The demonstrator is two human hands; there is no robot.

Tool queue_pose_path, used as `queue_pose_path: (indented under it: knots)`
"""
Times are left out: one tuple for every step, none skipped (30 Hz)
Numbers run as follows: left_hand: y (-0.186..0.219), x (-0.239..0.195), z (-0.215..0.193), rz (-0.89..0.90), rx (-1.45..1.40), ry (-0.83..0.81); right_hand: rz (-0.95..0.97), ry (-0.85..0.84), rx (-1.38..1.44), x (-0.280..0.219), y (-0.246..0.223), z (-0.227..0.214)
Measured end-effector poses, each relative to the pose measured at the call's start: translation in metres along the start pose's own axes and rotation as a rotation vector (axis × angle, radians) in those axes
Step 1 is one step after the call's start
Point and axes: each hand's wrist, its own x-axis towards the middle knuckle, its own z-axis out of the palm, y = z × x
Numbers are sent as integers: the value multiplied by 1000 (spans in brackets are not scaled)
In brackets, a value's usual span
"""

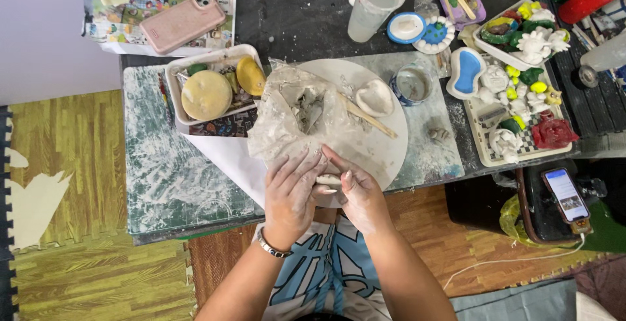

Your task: The person sits at a cluttered workbench and repeatedly shapes small pieces of grey clay by hand. They roll the clay into balls, flatten it, and form it into small, rounded shapes, occasionally dipping their hands into a container of water to keep the material pliable.

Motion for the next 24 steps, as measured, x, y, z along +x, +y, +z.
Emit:
queue_pose_path:
  knots:
    - [-1,-2,2,-4,6,14,10,29,-11,1,1,0]
    - [-2,-3,4,-9,14,29,22,55,-22,1,2,0]
    - [-5,-3,6,-3,18,34,33,82,-33,2,2,1]
    - [-7,-3,7,0,24,42,43,73,-32,3,3,1]
    - [-9,-3,8,3,29,50,53,63,-30,3,4,1]
    - [-12,-2,10,7,19,82,63,51,-30,3,4,1]
    - [-13,-1,11,11,10,114,81,47,-26,3,5,0]
    - [-15,-1,11,16,0,145,97,45,-21,1,6,0]
    - [-15,-1,11,15,-9,163,113,43,-17,-1,7,-2]
    - [-15,-2,12,16,-20,180,114,43,-4,-2,9,-3]
    - [-15,-1,13,17,-31,197,115,44,9,-2,10,-7]
    - [-14,-2,15,24,-38,213,114,48,22,-2,13,-10]
    - [-13,-2,17,31,-45,229,95,73,30,-1,16,-14]
    - [-12,-3,19,39,-54,243,76,100,39,-1,20,-19]
    - [-11,-4,21,49,-39,253,57,128,48,-1,24,-23]
    - [-10,-6,23,59,-28,261,58,133,84,-2,28,-27]
    - [-10,-7,25,68,-17,269,58,138,120,-2,33,-30]
    - [-11,-7,26,61,-4,265,57,143,157,-2,37,-33]
    - [-12,-7,26,54,9,260,50,150,168,0,40,-35]
    - [-12,-9,26,43,21,256,47,158,179,1,41,-36]
    - [-13,-9,25,43,19,230,43,165,189,2,40,-37]
    - [-15,-8,23,47,16,203,46,190,164,3,38,-36]
    - [-16,-7,22,51,14,176,49,214,138,5,33,-36]
    - [-17,-5,21,32,-44,83,50,239,115,7,28,-33]
